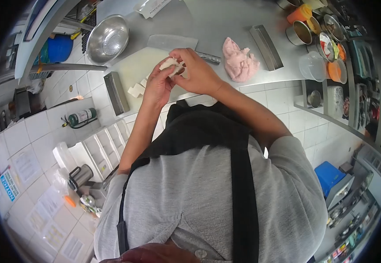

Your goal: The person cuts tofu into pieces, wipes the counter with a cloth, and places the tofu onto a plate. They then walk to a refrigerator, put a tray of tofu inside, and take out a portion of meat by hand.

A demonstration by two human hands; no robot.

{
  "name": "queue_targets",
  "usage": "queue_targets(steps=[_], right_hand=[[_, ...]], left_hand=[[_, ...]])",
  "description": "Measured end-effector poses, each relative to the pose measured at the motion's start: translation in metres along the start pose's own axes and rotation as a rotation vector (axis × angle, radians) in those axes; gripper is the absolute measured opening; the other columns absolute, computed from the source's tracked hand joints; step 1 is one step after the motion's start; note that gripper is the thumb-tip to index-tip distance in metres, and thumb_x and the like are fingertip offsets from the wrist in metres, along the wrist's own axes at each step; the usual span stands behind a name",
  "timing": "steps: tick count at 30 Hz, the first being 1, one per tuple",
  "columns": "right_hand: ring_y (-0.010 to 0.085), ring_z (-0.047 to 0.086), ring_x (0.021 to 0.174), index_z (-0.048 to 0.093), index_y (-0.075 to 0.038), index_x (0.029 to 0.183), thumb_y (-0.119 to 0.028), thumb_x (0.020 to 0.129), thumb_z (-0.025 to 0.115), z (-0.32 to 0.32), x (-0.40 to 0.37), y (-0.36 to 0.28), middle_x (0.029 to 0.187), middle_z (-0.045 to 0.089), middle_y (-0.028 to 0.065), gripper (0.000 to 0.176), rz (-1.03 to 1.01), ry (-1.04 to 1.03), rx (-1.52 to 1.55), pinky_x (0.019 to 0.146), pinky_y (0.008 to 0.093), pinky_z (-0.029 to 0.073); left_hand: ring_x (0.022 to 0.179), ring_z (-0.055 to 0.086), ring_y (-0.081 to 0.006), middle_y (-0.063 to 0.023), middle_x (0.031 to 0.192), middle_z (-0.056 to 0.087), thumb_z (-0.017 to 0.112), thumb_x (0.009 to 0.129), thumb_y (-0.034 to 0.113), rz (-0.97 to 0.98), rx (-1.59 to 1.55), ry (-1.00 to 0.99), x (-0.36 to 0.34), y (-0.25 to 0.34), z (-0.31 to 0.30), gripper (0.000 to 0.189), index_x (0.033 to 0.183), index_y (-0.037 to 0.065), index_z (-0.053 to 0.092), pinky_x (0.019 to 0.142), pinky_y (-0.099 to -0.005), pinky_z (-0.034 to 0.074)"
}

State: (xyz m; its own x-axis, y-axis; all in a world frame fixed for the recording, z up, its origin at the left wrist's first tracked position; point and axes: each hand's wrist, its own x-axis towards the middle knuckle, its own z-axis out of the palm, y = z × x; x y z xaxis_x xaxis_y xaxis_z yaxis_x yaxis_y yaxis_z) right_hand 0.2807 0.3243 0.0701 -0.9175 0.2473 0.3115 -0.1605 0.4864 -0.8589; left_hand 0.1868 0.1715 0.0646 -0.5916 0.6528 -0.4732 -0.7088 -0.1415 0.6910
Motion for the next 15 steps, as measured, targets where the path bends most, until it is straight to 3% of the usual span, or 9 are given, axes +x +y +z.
queue_targets(steps=[3, 5, 7, 9, 15], right_hand=[[0.0305, 0.066, 0.108, 0.056, -0.013, 0.144, -0.016, 0.087, 0.081, -0.052, 0.000, 0.001, 0.123, 0.060, 0.0147, 0.062, 0.115, -0.070, 0.101, 0.089, 0.0397, 0.058], [0.0237, 0.062, 0.114, 0.055, -0.013, 0.148, -0.009, 0.091, 0.079, -0.083, -0.006, 0.012, 0.131, 0.060, 0.0109, 0.062, 0.201, -0.359, 0.116, 0.091, 0.0363, 0.057], [0.0229, 0.063, 0.114, 0.057, -0.012, 0.144, -0.009, 0.092, 0.078, -0.107, -0.014, 0.025, 0.132, 0.060, 0.0105, 0.056, 0.248, -0.356, 0.134, 0.090, 0.0352, 0.057], [0.0222, 0.063, 0.115, 0.059, -0.011, 0.141, -0.008, 0.094, 0.077, -0.129, -0.022, 0.040, 0.133, 0.060, 0.0102, 0.050, 0.292, -0.347, 0.150, 0.089, 0.0341, 0.058], [0.0229, 0.066, 0.107, 0.060, -0.008, 0.130, -0.007, 0.093, 0.071, -0.182, -0.048, 0.063, 0.129, 0.063, 0.0098, 0.038, 0.360, -0.195, 0.265, 0.092, 0.0385, 0.058]], left_hand=[[0.107, 0.070, -0.0147, -0.0053, 0.125, 0.069, 0.072, 0.098, 0.006, 0.025, 0.203, -0.011, 0.003, -0.010, 0.027, 0.049, 0.145, 0.006, 0.057, 0.092, -0.0308, 0.057], [0.108, 0.069, -0.0144, -0.0052, 0.125, 0.070, 0.072, 0.098, 0.005, 0.014, 0.234, -0.056, 0.010, -0.017, 0.050, 0.048, 0.144, 0.005, 0.059, 0.093, -0.0310, 0.057], [0.108, 0.069, -0.0141, -0.0051, 0.125, 0.070, 0.073, 0.098, 0.005, 0.006, 0.265, -0.102, 0.017, -0.025, 0.073, 0.048, 0.143, 0.005, 0.060, 0.093, -0.0313, 0.057], [0.119, 0.067, -0.0183, -0.0076, 0.131, 0.070, 0.070, 0.099, 0.005, -0.041, 0.305, -0.117, 0.024, -0.033, 0.095, 0.046, 0.144, 0.004, 0.061, 0.102, -0.0376, 0.054], [0.120, 0.067, -0.0178, -0.0072, 0.132, 0.070, 0.070, 0.100, 0.006, -0.123, 0.383, -0.185, 0.054, -0.058, 0.148, 0.048, 0.146, 0.005, 0.060, 0.103, -0.0396, 0.054]])
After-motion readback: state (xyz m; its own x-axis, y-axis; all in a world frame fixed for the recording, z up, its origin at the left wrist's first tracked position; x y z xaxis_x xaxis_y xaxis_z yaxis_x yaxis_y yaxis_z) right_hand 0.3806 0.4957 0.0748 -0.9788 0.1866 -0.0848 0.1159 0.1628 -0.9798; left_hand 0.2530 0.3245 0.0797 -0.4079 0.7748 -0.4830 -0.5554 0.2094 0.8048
